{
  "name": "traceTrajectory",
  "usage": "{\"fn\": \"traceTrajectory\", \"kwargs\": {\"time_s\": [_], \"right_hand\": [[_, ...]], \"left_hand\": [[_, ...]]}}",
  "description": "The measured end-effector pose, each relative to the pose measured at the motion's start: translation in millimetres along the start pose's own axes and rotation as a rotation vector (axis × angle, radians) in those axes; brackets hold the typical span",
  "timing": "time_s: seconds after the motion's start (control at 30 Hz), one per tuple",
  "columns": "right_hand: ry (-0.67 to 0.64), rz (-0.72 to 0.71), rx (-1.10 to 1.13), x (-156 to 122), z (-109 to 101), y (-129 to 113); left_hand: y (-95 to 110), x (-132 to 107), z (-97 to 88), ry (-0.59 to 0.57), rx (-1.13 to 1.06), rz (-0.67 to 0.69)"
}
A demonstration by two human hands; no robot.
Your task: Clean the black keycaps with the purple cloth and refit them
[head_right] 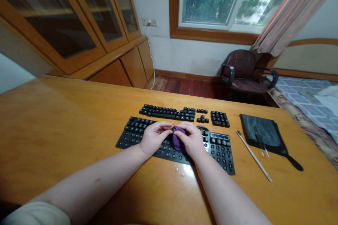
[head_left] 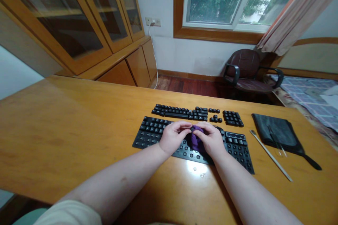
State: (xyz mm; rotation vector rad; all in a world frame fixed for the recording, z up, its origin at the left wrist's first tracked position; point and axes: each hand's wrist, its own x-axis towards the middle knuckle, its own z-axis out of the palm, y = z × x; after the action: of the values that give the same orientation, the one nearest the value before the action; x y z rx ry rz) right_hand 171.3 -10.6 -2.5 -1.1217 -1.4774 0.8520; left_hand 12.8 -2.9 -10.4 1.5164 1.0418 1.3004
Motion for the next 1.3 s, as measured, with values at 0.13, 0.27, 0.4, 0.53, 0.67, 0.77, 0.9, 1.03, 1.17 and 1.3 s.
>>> {"fn": "traceTrajectory", "kwargs": {"time_s": [0.13, 0.27, 0.4, 0.53, 0.67, 0.77, 0.9, 1.03, 1.17, 1.3], "right_hand": [[0.060, 0.049, -0.009, -0.3, 0.2, 2.5], [0.059, 0.066, 0.014, -0.3, 0.6, 4.0], [0.037, 0.020, 0.036, -0.8, 1.0, 3.1], [0.014, -0.006, 0.007, -1.3, 1.4, 3.7], [0.000, 0.022, -0.015, -2.1, 2.2, 4.6], [0.017, 0.062, -0.028, -3.5, 3.2, 7.0], [0.042, 0.138, -0.017, -4.8, 3.9, 9.6], [0.069, 0.049, -0.003, -3.1, 3.0, 6.6], [-0.016, -0.073, 0.013, -1.7, 2.7, 4.9], [-0.029, -0.041, 0.032, -2.4, 3.5, 7.0]], "left_hand": [[-3.9, -1.7, -0.4, -0.009, 0.088, 0.037], [-0.4, -2.0, -2.0, -0.021, 0.235, 0.114], [5.8, -2.2, -3.8, -0.013, 0.341, 0.204], [8.3, -3.8, -5.0, -0.023, 0.449, 0.293], [8.7, -4.8, -5.0, -0.032, 0.495, 0.379], [8.4, -4.5, -4.4, -0.046, 0.501, 0.365], [7.3, -3.5, -3.2, -0.042, 0.445, 0.248], [6.5, -2.3, -2.9, -0.027, 0.394, 0.182], [7.6, -2.4, -4.0, -0.026, 0.408, 0.191], [10.0, -3.6, -4.3, -0.046, 0.448, 0.285]]}}
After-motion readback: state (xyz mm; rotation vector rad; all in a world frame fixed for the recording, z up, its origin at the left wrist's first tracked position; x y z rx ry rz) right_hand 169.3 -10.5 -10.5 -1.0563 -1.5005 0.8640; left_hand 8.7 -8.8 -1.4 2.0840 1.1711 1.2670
